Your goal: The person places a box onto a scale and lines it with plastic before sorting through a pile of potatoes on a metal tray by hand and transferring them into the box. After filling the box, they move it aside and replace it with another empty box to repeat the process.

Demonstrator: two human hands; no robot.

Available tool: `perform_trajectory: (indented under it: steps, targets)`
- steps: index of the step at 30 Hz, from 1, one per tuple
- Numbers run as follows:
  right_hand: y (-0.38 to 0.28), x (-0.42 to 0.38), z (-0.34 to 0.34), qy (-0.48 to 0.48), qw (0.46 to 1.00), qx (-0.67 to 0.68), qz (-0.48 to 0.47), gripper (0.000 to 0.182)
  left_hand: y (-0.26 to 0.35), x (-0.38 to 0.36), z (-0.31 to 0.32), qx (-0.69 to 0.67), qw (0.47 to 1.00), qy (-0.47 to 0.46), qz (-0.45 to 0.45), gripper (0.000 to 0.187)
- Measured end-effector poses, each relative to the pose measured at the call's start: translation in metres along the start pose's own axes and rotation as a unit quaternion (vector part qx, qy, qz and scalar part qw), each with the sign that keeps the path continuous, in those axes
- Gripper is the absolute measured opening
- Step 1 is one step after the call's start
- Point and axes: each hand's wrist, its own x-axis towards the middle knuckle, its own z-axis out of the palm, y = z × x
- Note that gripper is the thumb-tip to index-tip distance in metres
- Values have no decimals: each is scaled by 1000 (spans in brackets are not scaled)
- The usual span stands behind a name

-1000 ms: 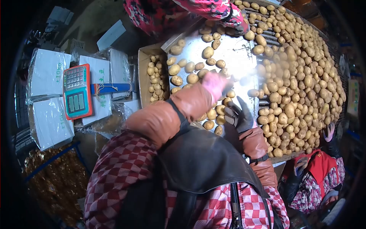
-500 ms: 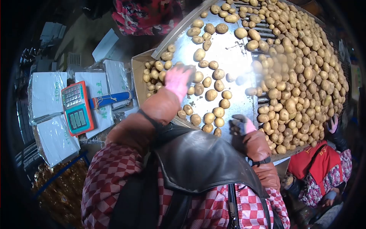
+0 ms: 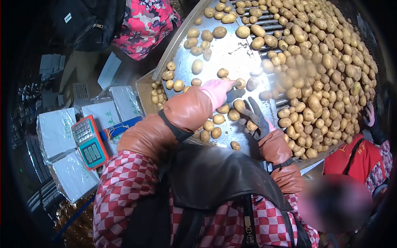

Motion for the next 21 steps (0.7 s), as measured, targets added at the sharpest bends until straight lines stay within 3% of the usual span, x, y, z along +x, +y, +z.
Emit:
perform_trajectory:
  steps: [1, 2, 3, 4, 5, 6, 7, 9, 13, 15, 16, 17, 19, 21]
  targets:
    - [3, 7, -3, -5, 999, -9, -30, 67, -3, 16, -2, -54, 998, 27, -12, 41]
    - [4, 9, -9, -29, 978, 201, 38, 51, -7, 37, -5, -109, 992, 54, -24, 39]
    - [13, 14, -17, 5, 1000, -6, -23, 44, -16, 71, -21, 2, 995, 78, -58, 37]
    - [7, 12, -18, -5, 999, 37, 18, 42, -6, 76, -49, 105, 972, 213, 1, 36]
    - [1, 9, -19, -14, 995, 79, 57, 42, -48, 113, -52, 177, 941, 286, 31, 48]
    - [-1, 6, -22, -9, 995, 80, 52, 42, -28, 113, -81, 254, 936, 205, -133, 65]
    - [0, 0, -25, 4, 997, 68, 41, 43, -36, 124, -91, 194, 934, 235, -184, 82]
    - [2, -8, -26, 19, 998, 59, 30, 44, -69, 144, -78, 104, 945, 243, -191, 86]
    - [10, -15, -29, 64, 987, 149, 18, 47, -30, 108, -26, 269, 952, 112, -92, 73]
    - [4, -17, -28, 74, 984, 163, 15, 47, -19, 59, 23, 246, 961, 127, -19, 61]
    - [7, -19, -31, 73, 996, 33, -41, 46, -21, 36, 40, 225, 963, 147, 24, 55]
    - [9, -20, -35, 79, 995, 38, -43, 46, -26, 17, 51, 240, 961, 129, 40, 53]
    - [13, -25, -41, 64, 978, 197, -22, 48, -22, -23, 49, 172, 982, 82, 15, 57]
    - [11, -32, -32, 91, 975, 198, -30, 48, -38, -45, 47, 130, 990, 57, 0, 56]
